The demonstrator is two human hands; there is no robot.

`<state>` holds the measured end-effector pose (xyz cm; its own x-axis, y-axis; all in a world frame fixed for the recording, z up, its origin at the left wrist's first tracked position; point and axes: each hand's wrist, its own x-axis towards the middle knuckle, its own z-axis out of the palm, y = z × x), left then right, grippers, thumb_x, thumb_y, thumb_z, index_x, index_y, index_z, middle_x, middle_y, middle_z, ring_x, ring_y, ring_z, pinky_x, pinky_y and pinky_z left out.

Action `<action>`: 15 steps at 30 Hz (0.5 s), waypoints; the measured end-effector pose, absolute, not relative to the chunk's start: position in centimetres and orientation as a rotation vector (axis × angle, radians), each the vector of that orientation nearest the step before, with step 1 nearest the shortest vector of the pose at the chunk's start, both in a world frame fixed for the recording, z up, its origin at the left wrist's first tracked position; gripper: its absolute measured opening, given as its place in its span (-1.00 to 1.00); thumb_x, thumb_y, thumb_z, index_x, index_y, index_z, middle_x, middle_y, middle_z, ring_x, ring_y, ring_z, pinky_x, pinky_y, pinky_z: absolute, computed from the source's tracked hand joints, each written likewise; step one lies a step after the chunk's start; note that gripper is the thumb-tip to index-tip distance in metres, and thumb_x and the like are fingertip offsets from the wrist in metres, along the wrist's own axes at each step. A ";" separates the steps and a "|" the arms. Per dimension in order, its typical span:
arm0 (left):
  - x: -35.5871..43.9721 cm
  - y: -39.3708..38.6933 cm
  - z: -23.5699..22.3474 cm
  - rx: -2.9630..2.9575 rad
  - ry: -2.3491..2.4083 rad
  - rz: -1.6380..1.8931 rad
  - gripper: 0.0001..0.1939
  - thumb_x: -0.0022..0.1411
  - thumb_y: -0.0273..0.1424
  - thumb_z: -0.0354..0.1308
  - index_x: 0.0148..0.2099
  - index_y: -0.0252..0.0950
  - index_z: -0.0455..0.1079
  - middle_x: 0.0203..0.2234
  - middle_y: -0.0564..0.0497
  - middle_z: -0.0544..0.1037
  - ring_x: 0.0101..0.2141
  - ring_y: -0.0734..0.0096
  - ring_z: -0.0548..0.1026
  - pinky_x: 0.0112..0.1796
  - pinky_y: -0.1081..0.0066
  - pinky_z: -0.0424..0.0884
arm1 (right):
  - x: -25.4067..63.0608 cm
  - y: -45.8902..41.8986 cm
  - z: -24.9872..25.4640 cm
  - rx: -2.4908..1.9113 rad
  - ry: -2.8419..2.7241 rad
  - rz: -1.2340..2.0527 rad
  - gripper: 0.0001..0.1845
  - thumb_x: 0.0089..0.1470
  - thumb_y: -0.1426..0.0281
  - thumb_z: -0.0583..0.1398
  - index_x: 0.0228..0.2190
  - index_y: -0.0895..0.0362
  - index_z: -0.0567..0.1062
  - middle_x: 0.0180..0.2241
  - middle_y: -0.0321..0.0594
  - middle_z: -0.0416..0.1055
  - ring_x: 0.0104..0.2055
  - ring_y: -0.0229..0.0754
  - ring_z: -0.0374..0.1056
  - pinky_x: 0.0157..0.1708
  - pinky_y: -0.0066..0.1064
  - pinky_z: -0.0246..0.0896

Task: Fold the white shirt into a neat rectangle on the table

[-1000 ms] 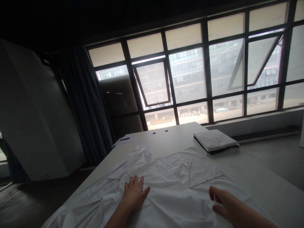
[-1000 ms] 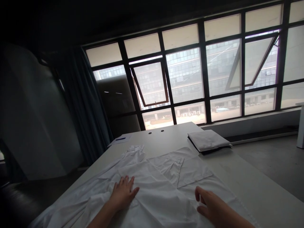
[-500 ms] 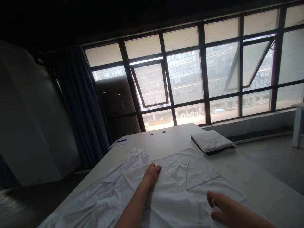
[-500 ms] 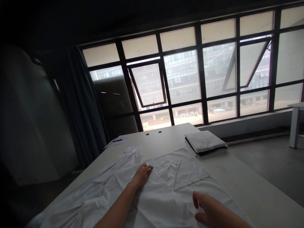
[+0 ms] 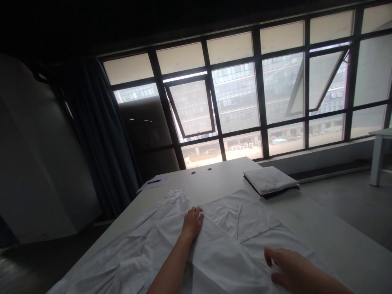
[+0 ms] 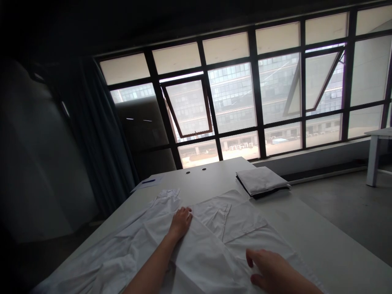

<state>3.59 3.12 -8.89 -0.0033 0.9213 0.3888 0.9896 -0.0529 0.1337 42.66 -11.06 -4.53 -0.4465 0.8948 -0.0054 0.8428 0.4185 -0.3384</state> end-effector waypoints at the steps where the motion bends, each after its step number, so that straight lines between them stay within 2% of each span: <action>1: 3.1 2.9 -9.0 -2.059 -2.042 -0.562 -0.68 0.43 -0.29 -0.04 0.13 -0.18 0.37 0.02 -0.09 0.44 0.03 0.25 0.39 0.02 0.34 0.25 | 42.4 -11.2 -4.4 -1.518 -2.512 0.350 -0.68 -0.05 0.43 0.23 -0.18 0.03 0.51 -0.10 -0.19 0.46 -0.04 0.00 0.40 0.00 -0.19 0.25; 4: 0.2 2.3 -9.0 -1.978 -2.094 -0.525 -0.67 0.44 -0.30 -0.08 0.13 -0.20 0.38 0.06 -0.13 0.44 0.05 0.25 0.39 0.04 0.31 0.23 | 41.4 -11.3 -4.8 -1.201 -2.593 0.083 -0.62 0.02 0.33 0.29 -0.07 -0.02 0.52 0.12 -0.16 0.36 0.16 0.06 0.30 0.16 -0.13 0.21; 6: -2.6 1.7 -8.8 -1.897 -2.150 -0.494 -0.66 0.44 -0.32 -0.11 0.11 -0.20 0.41 0.05 -0.14 0.46 0.06 0.22 0.39 0.06 0.26 0.21 | 40.6 -10.8 -6.4 -0.849 -2.648 -0.130 -0.57 0.15 0.21 0.26 0.06 -0.06 0.46 0.23 -0.17 0.28 0.25 0.03 0.23 0.20 -0.20 0.20; 8: -5.5 1.0 -8.7 -1.792 -2.227 -0.467 -0.63 0.44 -0.34 -0.14 0.13 -0.19 0.40 0.04 -0.15 0.47 0.07 0.16 0.39 0.07 0.19 0.21 | 39.8 -10.0 -8.8 -0.537 -2.623 -0.431 -0.54 0.26 0.18 0.21 0.16 -0.08 0.39 0.25 -0.18 0.26 0.27 -0.05 0.23 0.21 -0.29 0.19; 11: -9.5 -0.1 -8.8 -1.654 -2.347 -0.439 -0.62 0.45 -0.28 -0.14 0.10 -0.20 0.42 0.03 -0.16 0.49 0.04 0.09 0.41 0.02 0.11 0.26 | 39.1 -8.6 -12.0 -0.303 -2.488 -0.801 -0.53 0.34 0.17 0.13 0.23 -0.06 0.33 0.22 -0.19 0.30 0.27 -0.11 0.23 0.30 -0.31 0.04; 15: -13.2 -1.2 -9.2 -1.612 -2.428 -0.408 -0.62 0.44 -0.16 -0.11 -0.01 -0.17 0.47 -0.01 -0.11 0.52 0.03 0.08 0.43 -0.02 0.11 0.29 | 39.1 -7.9 -13.4 -0.263 -2.440 -0.945 -0.47 0.36 0.11 0.09 0.27 -0.01 0.29 0.25 -0.19 0.25 0.33 -0.08 0.14 0.38 -0.26 -0.11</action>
<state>-13.20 -1.16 -9.16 -0.3861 0.8676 0.3134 0.9224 0.3678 0.1181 39.07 -7.94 -13.43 -0.8531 -0.0024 0.5217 0.3494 0.7398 0.5749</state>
